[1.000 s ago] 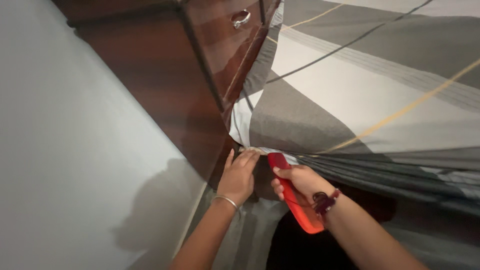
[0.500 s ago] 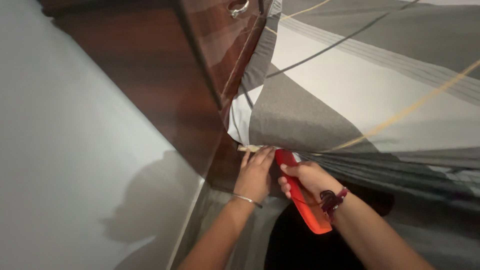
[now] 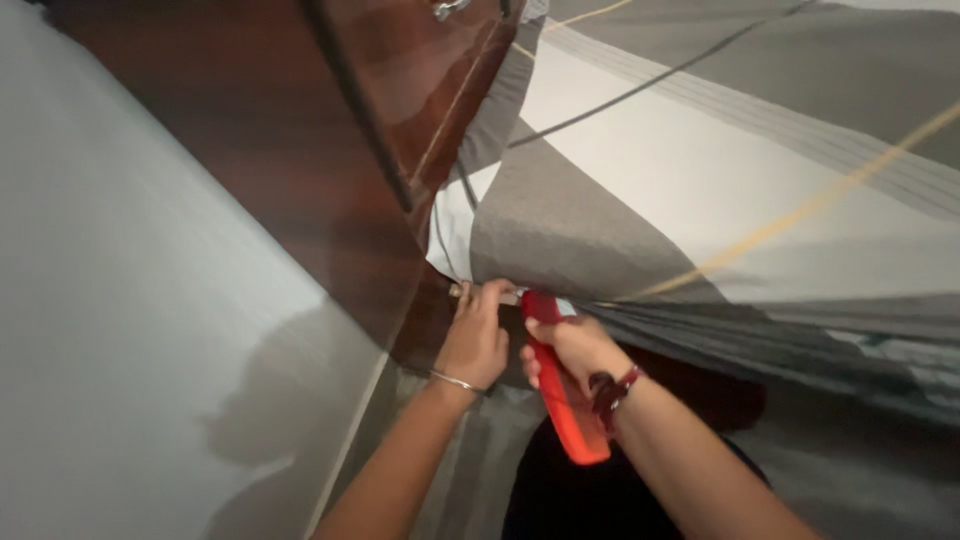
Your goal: The person uses a red comb to smooth and press down the edges of a striped bedsheet on a bed. They work along the corners and sides, tucking the fabric under the mattress and against a wooden headboard.
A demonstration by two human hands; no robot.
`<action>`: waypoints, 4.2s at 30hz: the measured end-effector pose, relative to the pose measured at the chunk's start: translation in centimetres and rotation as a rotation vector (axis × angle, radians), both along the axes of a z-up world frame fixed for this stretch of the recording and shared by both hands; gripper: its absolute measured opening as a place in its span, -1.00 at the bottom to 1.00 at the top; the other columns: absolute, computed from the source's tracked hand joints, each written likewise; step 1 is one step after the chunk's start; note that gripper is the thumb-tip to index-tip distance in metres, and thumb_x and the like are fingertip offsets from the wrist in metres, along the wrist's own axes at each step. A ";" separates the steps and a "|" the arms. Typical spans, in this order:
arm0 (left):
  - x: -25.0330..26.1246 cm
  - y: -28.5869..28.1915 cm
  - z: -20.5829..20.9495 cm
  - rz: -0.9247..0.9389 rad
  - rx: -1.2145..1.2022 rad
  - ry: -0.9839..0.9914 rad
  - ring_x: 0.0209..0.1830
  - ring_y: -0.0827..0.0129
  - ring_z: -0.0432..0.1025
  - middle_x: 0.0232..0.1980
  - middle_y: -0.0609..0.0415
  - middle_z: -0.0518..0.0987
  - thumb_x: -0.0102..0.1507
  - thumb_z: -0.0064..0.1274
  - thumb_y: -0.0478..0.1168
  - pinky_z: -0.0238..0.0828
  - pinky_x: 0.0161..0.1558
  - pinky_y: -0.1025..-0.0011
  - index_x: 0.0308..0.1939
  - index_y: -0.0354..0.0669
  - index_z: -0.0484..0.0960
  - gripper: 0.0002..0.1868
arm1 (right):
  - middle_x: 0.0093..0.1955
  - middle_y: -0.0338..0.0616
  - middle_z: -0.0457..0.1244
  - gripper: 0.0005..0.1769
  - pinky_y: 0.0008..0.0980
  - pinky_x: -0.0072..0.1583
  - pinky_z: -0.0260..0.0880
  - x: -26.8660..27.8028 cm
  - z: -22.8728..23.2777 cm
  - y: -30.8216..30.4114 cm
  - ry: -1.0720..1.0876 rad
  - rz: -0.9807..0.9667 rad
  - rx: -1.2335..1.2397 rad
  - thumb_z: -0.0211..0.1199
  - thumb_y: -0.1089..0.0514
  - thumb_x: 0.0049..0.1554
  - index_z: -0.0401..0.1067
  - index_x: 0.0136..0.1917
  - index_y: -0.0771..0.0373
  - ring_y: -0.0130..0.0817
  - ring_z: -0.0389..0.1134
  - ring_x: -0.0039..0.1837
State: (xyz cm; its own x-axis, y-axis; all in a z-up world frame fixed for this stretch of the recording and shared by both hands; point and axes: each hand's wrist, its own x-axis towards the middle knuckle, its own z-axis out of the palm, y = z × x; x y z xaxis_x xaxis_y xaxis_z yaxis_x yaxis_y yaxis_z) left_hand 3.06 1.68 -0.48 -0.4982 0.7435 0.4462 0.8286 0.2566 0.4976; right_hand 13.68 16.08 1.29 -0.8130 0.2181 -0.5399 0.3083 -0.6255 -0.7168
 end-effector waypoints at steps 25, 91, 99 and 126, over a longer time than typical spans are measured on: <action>7.1 1.7 -0.6 0.119 0.070 0.298 0.44 0.09 0.26 0.31 -0.11 0.44 0.09 0.01 -0.44 0.04 0.46 0.04 0.29 -0.30 0.45 -0.38 | -0.10 -0.17 0.39 -0.66 -0.32 0.02 0.45 12.2 -0.3 1.3 0.283 -0.104 0.542 0.22 0.09 0.19 0.44 0.19 0.29 -0.38 0.40 -0.07; 8.2 2.6 -1.9 0.094 0.200 0.336 0.36 0.06 0.36 0.28 -0.04 0.51 0.23 0.04 -0.39 0.26 0.38 0.12 0.27 -0.22 0.51 -0.52 | 0.05 -0.24 0.47 -0.73 -0.50 0.06 0.50 14.1 5.6 1.4 0.610 -0.401 1.599 0.34 0.32 0.12 0.60 0.10 0.12 -0.45 0.54 0.01; 6.2 2.8 -2.9 0.089 0.200 0.409 0.42 0.09 0.35 0.34 -0.06 0.50 0.29 -0.02 -0.35 0.23 0.48 0.11 0.28 -0.27 0.47 -0.55 | 0.11 -0.06 0.44 -0.67 -0.32 0.29 0.48 12.2 5.2 1.2 0.869 -0.192 1.696 0.31 0.36 -0.01 0.56 0.08 0.33 -0.25 0.51 0.19; 3.0 1.6 -1.0 0.073 0.127 0.313 0.40 0.05 0.32 0.26 -0.09 0.50 0.15 0.19 -0.34 0.07 0.51 0.06 0.22 -0.25 0.45 -0.45 | -0.20 -0.07 0.45 -0.77 -0.35 -0.15 0.46 5.0 7.5 4.1 0.244 -0.047 1.603 0.32 0.28 0.09 0.66 0.00 0.07 -0.20 0.50 -0.22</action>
